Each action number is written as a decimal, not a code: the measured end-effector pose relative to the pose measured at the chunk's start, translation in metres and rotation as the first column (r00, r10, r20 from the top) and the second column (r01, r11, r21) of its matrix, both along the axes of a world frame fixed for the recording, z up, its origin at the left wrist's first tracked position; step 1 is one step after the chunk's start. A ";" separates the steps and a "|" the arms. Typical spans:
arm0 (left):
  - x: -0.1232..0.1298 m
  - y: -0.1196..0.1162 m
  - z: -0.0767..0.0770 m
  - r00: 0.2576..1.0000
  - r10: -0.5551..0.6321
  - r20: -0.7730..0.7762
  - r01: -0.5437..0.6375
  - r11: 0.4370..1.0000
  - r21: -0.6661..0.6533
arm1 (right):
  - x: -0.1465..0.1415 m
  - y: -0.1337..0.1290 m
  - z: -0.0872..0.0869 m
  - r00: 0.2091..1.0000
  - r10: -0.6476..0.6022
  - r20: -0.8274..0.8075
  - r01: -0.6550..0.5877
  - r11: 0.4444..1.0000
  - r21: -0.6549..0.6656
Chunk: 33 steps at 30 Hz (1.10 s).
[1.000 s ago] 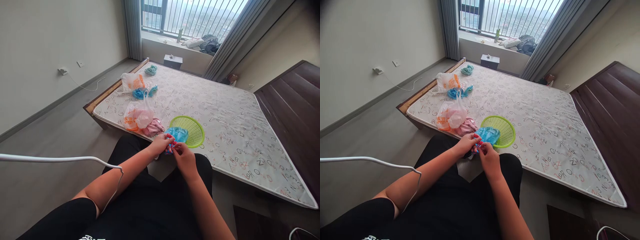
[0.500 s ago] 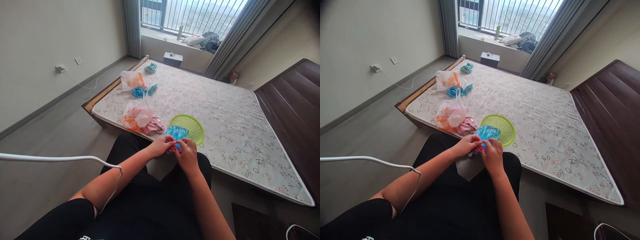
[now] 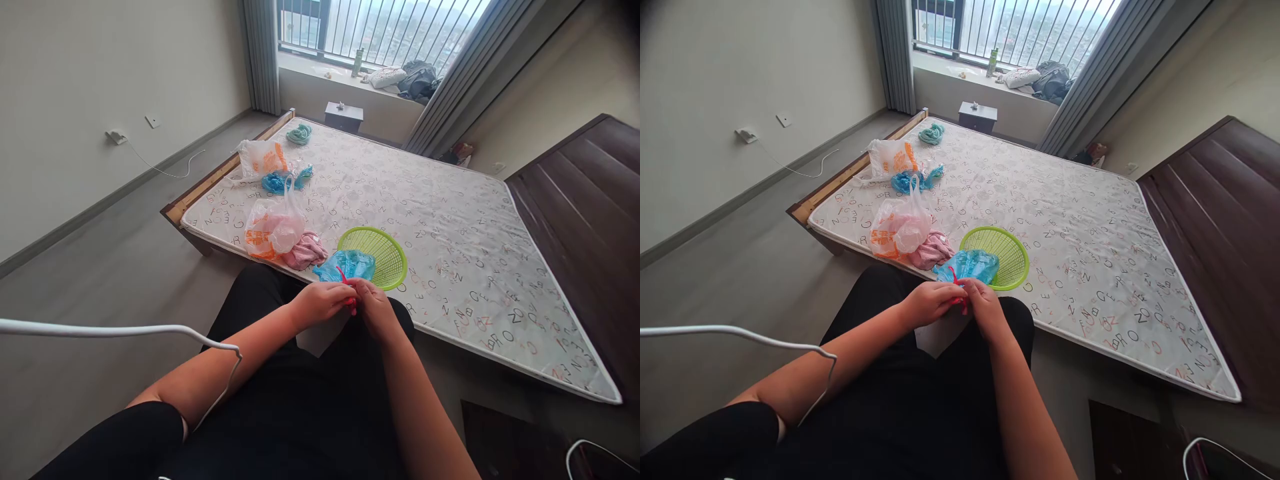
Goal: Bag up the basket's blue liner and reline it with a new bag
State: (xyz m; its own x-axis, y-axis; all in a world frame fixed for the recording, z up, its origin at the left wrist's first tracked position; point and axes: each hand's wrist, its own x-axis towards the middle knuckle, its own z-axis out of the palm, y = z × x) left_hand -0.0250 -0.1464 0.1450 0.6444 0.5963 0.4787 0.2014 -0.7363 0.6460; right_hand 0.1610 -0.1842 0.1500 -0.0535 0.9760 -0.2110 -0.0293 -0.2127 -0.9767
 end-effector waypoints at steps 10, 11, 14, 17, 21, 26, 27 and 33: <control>0.003 -0.012 -0.002 0.985 -0.169 0.027 0.166 0.982 0.091 | 0.003 -0.001 0.003 0.956 -0.026 -0.293 0.006 0.998 -0.069; 0.002 -0.013 -0.004 0.983 -0.167 0.080 0.163 0.985 0.055 | 0.007 0.002 0.001 0.935 -0.114 -0.337 0.098 0.993 -0.064; -0.006 -0.009 -0.020 0.968 -0.040 0.247 0.080 0.985 -0.152 | 0.036 0.012 -0.001 0.779 -0.417 -0.469 0.459 0.888 -0.027; -0.021 0.003 -0.045 0.923 0.211 0.322 -0.035 0.879 -0.476 | 0.077 0.019 0.000 0.576 -0.652 -0.494 0.732 0.680 -0.043; -0.031 0.015 -0.070 0.899 0.326 0.292 0.001 0.665 -0.746 | 0.098 0.017 -0.001 0.531 -0.722 -0.443 0.792 0.609 -0.046; -0.030 0.018 -0.078 0.840 0.443 0.312 0.089 0.455 -0.886 | 0.082 0.013 -0.014 0.596 -0.702 -0.390 0.743 0.666 -0.063; -0.032 0.020 -0.079 0.810 0.499 0.307 0.077 0.429 -0.900 | 0.081 0.012 -0.016 0.603 -0.701 -0.382 0.744 0.667 -0.050; -0.039 0.025 -0.085 0.672 0.665 0.326 0.064 0.386 -0.920 | 0.080 0.008 -0.022 0.664 -0.702 -0.259 0.747 0.640 0.180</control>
State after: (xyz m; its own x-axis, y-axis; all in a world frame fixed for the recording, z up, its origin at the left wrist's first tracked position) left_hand -0.0639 -0.1212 0.0598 0.1186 0.9647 -0.2351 -0.3883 0.2630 0.8832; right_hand 0.2411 -0.1761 0.1277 0.6849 0.7286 -0.0111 -0.2171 0.1896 -0.9576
